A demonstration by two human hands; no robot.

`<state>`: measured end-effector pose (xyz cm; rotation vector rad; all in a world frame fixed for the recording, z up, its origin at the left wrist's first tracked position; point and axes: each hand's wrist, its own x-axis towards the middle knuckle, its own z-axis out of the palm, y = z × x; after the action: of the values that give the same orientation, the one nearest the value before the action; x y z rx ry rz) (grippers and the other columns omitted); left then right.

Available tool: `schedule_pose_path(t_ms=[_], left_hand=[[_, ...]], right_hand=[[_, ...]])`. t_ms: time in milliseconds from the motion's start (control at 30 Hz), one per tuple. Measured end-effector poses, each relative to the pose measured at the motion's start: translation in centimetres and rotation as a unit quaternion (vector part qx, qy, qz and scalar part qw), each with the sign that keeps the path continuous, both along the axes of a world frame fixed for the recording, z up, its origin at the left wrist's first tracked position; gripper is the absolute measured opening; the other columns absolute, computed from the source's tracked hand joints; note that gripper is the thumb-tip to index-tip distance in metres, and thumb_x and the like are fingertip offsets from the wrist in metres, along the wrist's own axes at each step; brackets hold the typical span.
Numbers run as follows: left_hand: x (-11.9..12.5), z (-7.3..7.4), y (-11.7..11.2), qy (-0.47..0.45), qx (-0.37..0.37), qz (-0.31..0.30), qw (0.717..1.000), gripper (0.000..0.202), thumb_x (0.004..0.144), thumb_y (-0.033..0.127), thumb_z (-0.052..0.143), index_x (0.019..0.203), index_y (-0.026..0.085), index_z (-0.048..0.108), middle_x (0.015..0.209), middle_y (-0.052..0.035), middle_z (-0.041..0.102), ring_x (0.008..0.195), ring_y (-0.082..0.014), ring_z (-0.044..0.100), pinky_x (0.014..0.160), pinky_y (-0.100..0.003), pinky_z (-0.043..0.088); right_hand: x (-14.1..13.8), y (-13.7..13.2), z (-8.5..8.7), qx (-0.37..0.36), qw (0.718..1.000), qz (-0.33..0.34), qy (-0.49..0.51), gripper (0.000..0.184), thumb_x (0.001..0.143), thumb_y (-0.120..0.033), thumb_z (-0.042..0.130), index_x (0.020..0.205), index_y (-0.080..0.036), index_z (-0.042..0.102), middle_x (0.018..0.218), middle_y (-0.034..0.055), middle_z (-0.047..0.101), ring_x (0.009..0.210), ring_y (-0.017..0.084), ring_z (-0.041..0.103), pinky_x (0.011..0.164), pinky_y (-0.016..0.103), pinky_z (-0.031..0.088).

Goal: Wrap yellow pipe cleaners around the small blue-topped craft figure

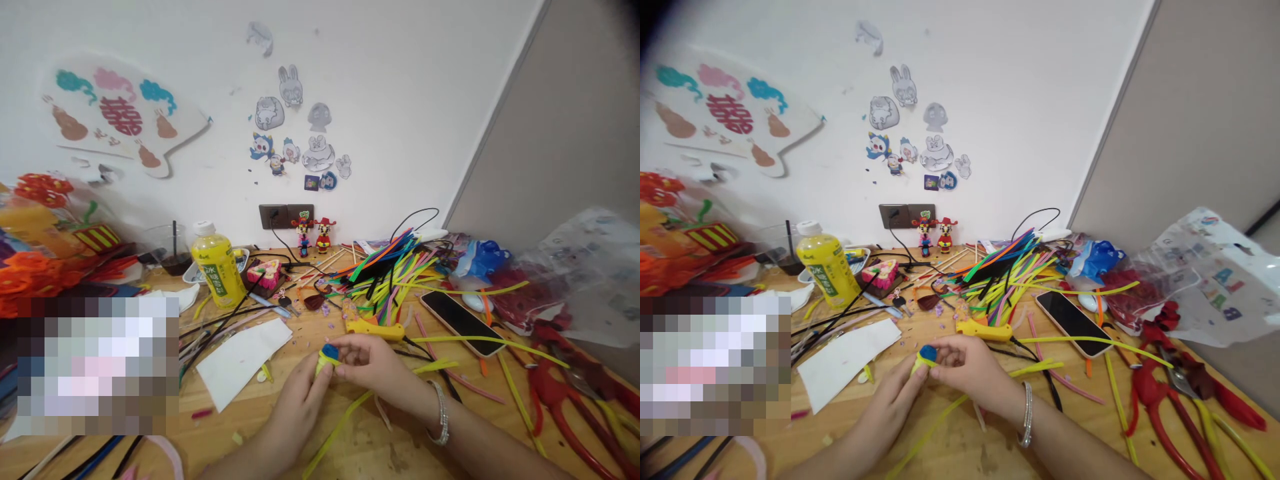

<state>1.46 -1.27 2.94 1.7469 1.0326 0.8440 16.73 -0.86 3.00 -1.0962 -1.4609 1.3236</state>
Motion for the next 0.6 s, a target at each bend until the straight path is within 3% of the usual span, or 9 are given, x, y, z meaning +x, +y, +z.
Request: schedule_pose_path(t_ms=[133,233,433,600], left_hand=[[0.04,-0.39,-0.08,-0.034,-0.043,0.011,0.998,0.027,0.083,0.034,0.037,0.094,0.02,0.057,0.092,-0.0041,0.063,0.084,-0.0203,0.052,0.078,-0.028,0.041],[0.02,-0.72,-0.02,-0.044,-0.062,0.026,0.997,0.025,0.082,0.036,0.038,0.081,0.02,0.057,0.073,-0.0004,0.059,0.071,-0.0176,0.05,0.067,-0.025,0.042],[0.08,-0.43,0.1,-0.075,-0.092,0.038,0.992,0.024,0.078,0.04,0.041,0.067,0.021,0.053,0.059,0.0025,0.051,0.061,-0.0158,0.047,0.057,-0.024,0.04],[-0.13,-0.14,-0.08,-0.066,-0.101,0.034,0.992,0.027,0.078,0.04,0.04,0.073,0.022,0.058,0.061,0.0,0.058,0.065,-0.0187,0.052,0.056,-0.026,0.043]], right_hand=[[0.06,-0.22,-0.14,0.087,0.995,-0.024,-0.052,0.029,0.069,-0.02,0.064,0.098,-0.019,0.063,0.07,-0.0009,0.056,0.064,0.012,0.05,0.06,0.024,0.043],[0.19,-0.37,-0.12,0.139,0.984,-0.041,-0.1,0.025,0.071,-0.021,0.063,0.096,-0.021,0.064,0.072,0.0,0.057,0.064,0.013,0.051,0.06,0.025,0.043],[0.45,-0.36,0.02,0.159,0.981,-0.028,-0.107,0.025,0.073,-0.02,0.061,0.098,-0.021,0.063,0.078,0.0009,0.06,0.068,0.014,0.053,0.063,0.025,0.044],[0.65,-0.48,0.43,0.192,0.971,-0.014,-0.141,0.025,0.075,-0.019,0.059,0.099,-0.021,0.062,0.08,0.0017,0.062,0.069,0.014,0.053,0.066,0.027,0.044]])
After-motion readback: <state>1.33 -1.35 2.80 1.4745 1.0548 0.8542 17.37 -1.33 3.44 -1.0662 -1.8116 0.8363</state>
